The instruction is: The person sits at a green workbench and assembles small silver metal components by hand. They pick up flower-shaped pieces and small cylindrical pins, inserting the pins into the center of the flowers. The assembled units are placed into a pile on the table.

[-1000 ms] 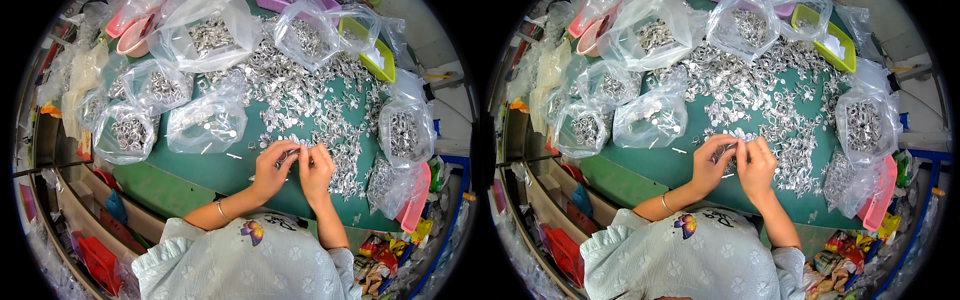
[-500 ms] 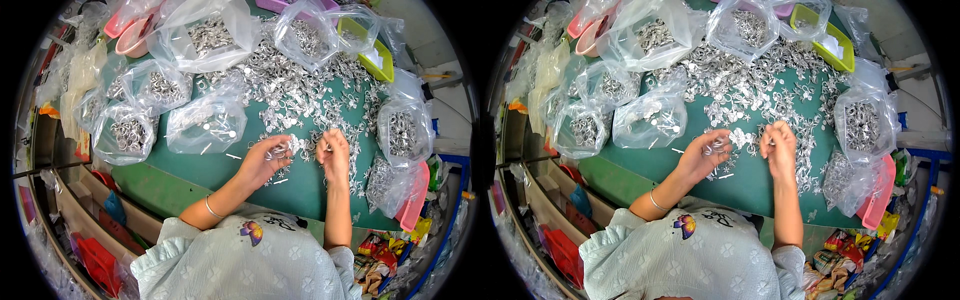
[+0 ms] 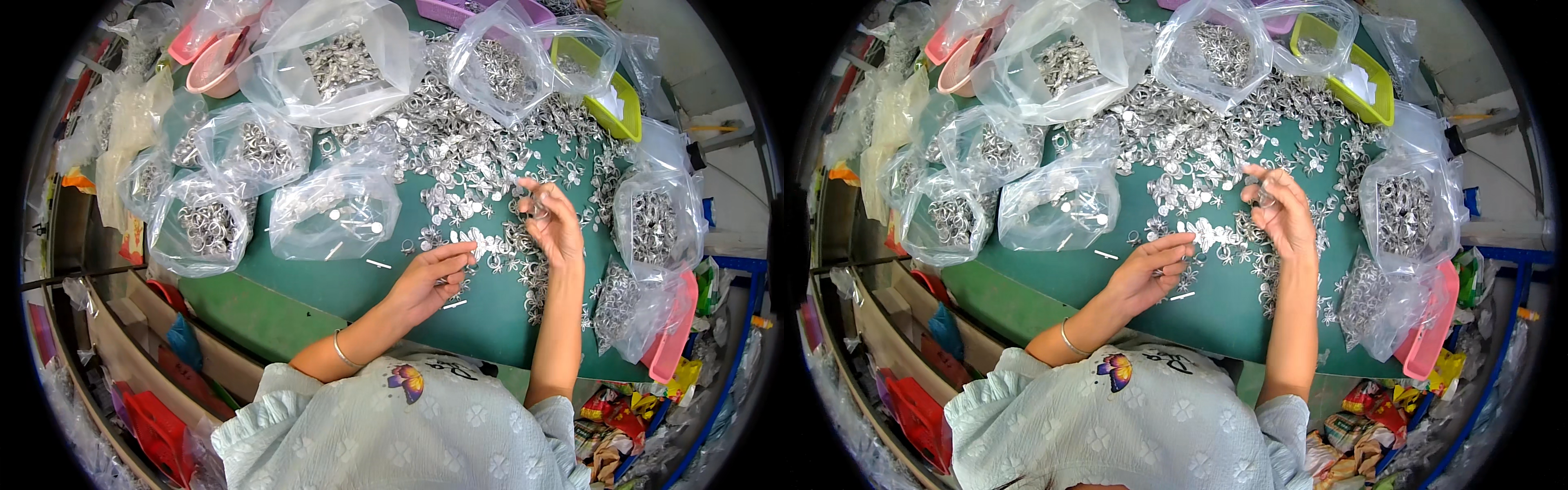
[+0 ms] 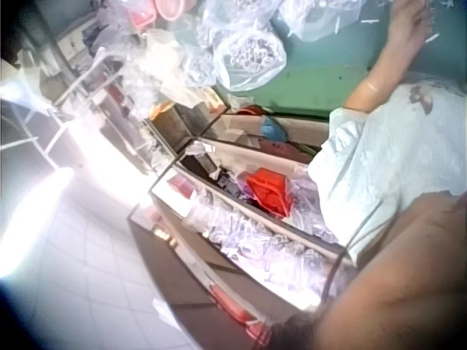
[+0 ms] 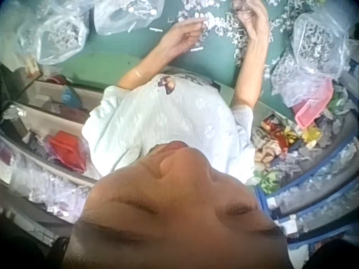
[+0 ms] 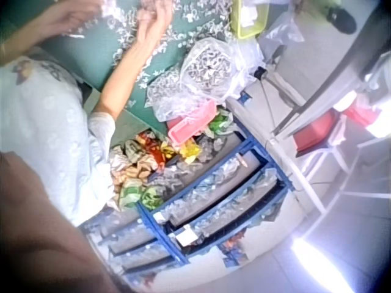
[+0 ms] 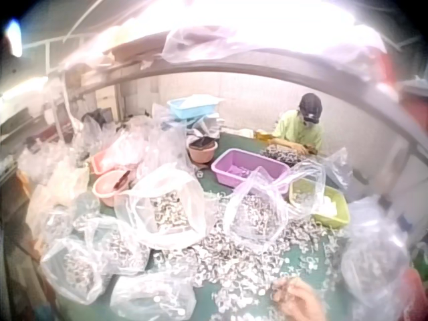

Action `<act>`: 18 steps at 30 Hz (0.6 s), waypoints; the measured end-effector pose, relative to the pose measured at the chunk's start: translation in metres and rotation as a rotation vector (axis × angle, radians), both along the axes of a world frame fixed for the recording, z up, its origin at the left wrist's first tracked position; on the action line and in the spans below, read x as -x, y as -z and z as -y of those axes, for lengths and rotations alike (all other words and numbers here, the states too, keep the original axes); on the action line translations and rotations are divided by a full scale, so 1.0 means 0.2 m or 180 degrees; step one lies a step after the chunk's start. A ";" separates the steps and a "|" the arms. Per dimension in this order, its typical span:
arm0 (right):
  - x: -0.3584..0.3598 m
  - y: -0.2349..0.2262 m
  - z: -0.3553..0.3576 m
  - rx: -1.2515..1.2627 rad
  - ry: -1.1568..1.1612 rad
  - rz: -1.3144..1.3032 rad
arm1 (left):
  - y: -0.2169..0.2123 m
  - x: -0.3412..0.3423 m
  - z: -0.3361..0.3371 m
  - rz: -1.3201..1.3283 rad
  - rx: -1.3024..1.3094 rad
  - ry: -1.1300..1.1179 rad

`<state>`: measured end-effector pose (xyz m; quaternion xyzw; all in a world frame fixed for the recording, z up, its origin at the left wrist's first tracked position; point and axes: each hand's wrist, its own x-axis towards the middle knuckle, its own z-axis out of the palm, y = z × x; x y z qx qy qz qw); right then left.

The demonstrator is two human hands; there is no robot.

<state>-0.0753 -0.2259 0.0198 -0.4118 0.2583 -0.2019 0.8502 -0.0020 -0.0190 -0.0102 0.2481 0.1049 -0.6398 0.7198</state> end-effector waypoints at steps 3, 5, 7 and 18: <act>0.00 0.02 0.01 -0.0839 -0.0431 0.0512 | 0.00 0.01 0.00 -0.0068 0.0085 0.0030; -0.03 0.05 0.00 -0.1011 -0.0416 0.0519 | 0.00 0.02 -0.01 -0.0062 0.0105 0.0039; -0.06 0.10 0.02 -0.1468 -0.0485 0.0757 | 0.01 0.02 -0.01 -0.0005 0.0115 0.0032; -0.17 0.19 -0.22 0.4776 -0.0116 -0.2832 | -0.01 0.03 -0.04 0.0294 -0.0178 -0.0103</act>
